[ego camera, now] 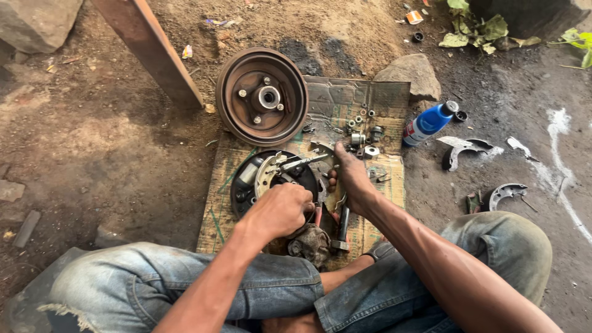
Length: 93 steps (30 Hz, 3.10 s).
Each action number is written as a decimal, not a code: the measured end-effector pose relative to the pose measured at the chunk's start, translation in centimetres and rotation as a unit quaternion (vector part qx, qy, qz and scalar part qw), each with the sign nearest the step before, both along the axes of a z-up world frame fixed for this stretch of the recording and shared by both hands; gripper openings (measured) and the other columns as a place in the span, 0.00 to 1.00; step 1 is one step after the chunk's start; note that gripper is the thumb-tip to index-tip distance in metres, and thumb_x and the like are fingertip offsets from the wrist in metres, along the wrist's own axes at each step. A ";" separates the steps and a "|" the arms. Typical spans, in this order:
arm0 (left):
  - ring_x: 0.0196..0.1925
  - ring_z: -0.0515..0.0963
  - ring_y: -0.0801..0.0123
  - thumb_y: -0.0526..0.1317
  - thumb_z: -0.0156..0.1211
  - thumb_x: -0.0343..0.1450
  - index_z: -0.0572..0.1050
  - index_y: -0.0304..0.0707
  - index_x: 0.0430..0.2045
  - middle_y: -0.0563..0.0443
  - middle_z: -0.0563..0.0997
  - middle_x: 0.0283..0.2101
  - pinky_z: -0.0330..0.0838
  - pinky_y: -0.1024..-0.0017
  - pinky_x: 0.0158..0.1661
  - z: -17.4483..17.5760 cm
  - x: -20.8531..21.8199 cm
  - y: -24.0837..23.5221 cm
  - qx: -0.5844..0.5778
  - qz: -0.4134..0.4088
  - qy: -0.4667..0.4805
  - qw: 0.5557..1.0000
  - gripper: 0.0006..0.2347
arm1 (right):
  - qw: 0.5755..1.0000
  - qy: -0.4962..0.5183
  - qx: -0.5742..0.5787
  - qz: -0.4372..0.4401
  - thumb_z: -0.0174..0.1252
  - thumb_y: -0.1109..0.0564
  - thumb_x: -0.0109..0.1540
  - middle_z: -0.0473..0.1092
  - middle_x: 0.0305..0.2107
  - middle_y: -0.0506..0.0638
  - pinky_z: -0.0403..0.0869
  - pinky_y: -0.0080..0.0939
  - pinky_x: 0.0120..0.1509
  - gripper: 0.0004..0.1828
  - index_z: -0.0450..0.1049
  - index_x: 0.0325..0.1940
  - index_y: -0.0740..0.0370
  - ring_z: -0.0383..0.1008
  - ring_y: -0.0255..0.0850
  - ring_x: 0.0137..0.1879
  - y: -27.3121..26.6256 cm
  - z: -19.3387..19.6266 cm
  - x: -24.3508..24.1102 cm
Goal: The person sits on the ground and assembles a drum brake mechanism. They use pliers and a screwdriver to attach springs and adjust components on the brake shoes, working over a cardboard mat with a brake drum nearby.
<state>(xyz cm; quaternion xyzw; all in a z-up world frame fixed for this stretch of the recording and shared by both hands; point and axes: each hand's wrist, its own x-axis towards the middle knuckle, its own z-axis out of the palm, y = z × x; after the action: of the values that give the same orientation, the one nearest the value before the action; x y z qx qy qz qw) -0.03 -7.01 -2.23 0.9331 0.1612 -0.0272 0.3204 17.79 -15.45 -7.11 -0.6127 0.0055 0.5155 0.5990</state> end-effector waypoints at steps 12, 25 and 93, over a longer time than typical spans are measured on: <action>0.30 0.79 0.58 0.27 0.52 0.65 0.75 0.35 0.21 0.46 0.76 0.25 0.71 0.57 0.36 -0.6 0.6 -0.9 0.155 -0.008 -0.169 0.973 0.05 | 0.990 0.002 0.116 -0.075 0.41 0.33 0.71 0.58 0.20 0.41 0.65 0.36 0.29 0.24 0.61 0.40 0.54 0.58 0.32 0.23 -0.2 3.4 -1.9; 0.27 0.82 0.59 0.25 0.58 0.64 0.77 0.26 0.29 0.42 0.79 0.26 0.80 0.68 0.29 -3.6 1.0 -2.7 0.162 0.002 -0.256 0.953 0.04 | 0.982 -0.003 0.151 -0.113 0.47 0.37 0.69 0.60 0.18 0.42 0.64 0.35 0.24 0.19 0.60 0.38 0.52 0.59 0.33 0.21 -0.3 4.0 -2.5; 0.43 0.84 0.43 0.33 0.61 0.55 0.81 0.23 0.36 0.26 0.82 0.34 0.79 0.60 0.47 3.1 3.3 0.2 -0.122 0.245 0.050 0.961 0.17 | 0.968 -0.037 0.246 -0.043 0.55 0.44 0.68 0.62 0.22 0.48 0.59 0.32 0.21 0.16 0.63 0.40 0.57 0.56 0.31 0.19 0.5 4.8 -3.7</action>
<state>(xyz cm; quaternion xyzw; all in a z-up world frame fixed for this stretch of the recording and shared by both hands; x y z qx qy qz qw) 3.28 -6.82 0.86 0.8163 0.3962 -0.0137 0.4200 14.07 -14.90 -2.31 -0.4645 -0.1174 0.4516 0.7526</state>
